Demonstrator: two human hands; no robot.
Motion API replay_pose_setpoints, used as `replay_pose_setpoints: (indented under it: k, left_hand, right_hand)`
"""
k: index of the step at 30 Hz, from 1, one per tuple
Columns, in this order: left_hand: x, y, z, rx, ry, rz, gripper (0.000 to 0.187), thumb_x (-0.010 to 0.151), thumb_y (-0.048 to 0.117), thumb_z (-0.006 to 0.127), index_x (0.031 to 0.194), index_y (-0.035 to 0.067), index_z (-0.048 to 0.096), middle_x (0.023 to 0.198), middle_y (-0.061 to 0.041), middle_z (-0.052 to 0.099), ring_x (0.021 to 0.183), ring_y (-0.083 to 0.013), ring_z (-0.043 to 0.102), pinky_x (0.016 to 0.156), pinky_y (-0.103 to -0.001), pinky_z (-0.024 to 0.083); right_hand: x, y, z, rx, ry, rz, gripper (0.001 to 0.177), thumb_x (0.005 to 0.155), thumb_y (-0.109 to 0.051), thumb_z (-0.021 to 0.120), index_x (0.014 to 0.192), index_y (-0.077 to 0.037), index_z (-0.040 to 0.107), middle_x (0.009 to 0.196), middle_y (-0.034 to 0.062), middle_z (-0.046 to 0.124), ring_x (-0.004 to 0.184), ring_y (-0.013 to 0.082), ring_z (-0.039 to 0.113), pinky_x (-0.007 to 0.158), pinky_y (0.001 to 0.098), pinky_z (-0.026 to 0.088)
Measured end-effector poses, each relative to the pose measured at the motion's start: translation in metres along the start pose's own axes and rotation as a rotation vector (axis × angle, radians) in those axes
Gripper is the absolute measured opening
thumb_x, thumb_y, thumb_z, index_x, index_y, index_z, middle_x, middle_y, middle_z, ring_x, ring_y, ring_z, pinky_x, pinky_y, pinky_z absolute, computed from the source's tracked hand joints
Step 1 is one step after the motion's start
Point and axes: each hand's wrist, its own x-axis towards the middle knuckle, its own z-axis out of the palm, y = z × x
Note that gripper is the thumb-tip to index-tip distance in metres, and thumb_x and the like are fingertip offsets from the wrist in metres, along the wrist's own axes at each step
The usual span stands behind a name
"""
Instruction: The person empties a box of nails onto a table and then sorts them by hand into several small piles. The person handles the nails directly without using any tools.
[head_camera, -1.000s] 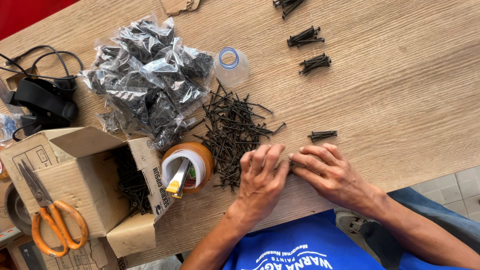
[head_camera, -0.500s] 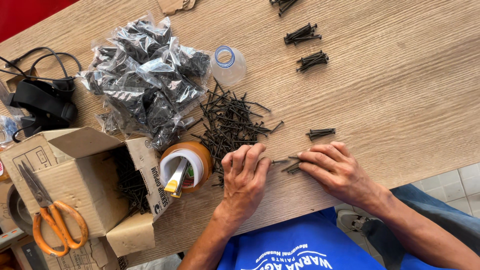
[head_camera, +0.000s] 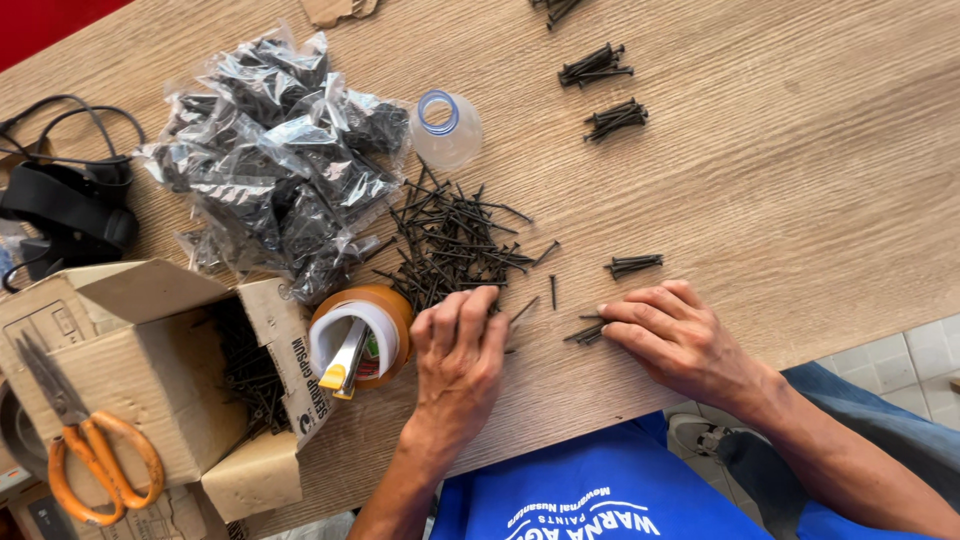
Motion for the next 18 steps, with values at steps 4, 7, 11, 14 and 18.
replay_pose_setpoints:
  k: [4,7,11,14,18]
  left_hand:
    - [0.002,0.007,-0.013,-0.002,-0.041,-0.073,0.009,0.107,0.018,0.066,0.104,0.013,0.073,0.130,-0.007,0.067,0.116,-0.0278,0.061,0.097,-0.046,0.041]
    - [0.015,0.020,-0.003,-0.128,-0.014,-0.044,0.010,0.105,0.021,0.071,0.102,0.012,0.074,0.120,-0.006,0.069,0.110,-0.0262,0.061,0.091,-0.042,0.039]
    - [0.027,0.036,0.027,-0.202,0.030,0.049,0.007,0.104,0.009,0.065,0.098,0.013,0.069,0.109,-0.005,0.065,0.102,-0.0256,0.063,0.089,-0.042,0.041]
    - [0.030,0.040,0.038,-0.238,0.055,0.090,0.006,0.098,0.007,0.071,0.097,0.012,0.068,0.105,-0.007,0.062,0.100,-0.0272,0.061,0.089,-0.043,0.040]
    - [0.034,0.035,0.024,-0.226,0.013,0.115,0.013,0.097,0.005,0.072,0.107,0.013,0.072,0.106,-0.007,0.061,0.103,-0.0266,0.061,0.090,-0.043,0.038]
  right_hand:
    - [-0.003,0.005,-0.009,0.002,-0.114,-0.002,0.012,0.108,-0.013,0.060,0.113,-0.009,0.070,0.124,0.0056,0.076,0.103,0.0251,0.072,0.089,0.0396,0.048]
    - [-0.006,0.009,-0.010,-0.048,-0.095,0.028,0.025,0.100,-0.024,0.079,0.120,-0.012,0.070,0.118,0.0044,0.075,0.098,0.0231,0.072,0.087,0.0372,0.050]
    - [-0.011,0.008,-0.009,-0.071,-0.039,0.082,0.026,0.096,-0.022,0.080,0.116,-0.007,0.073,0.109,0.0095,0.074,0.091,0.0294,0.070,0.083,0.0419,0.053]
    - [-0.014,0.007,-0.010,-0.026,0.018,0.127,0.023,0.094,-0.017,0.079,0.113,-0.005,0.076,0.104,0.0129,0.073,0.087,0.0330,0.071,0.078,0.0438,0.055]
    - [-0.009,0.006,-0.009,-0.012,0.020,0.144,0.026,0.095,-0.019,0.078,0.116,-0.003,0.075,0.103,0.0144,0.070,0.084,0.0340,0.069,0.075,0.0438,0.055]
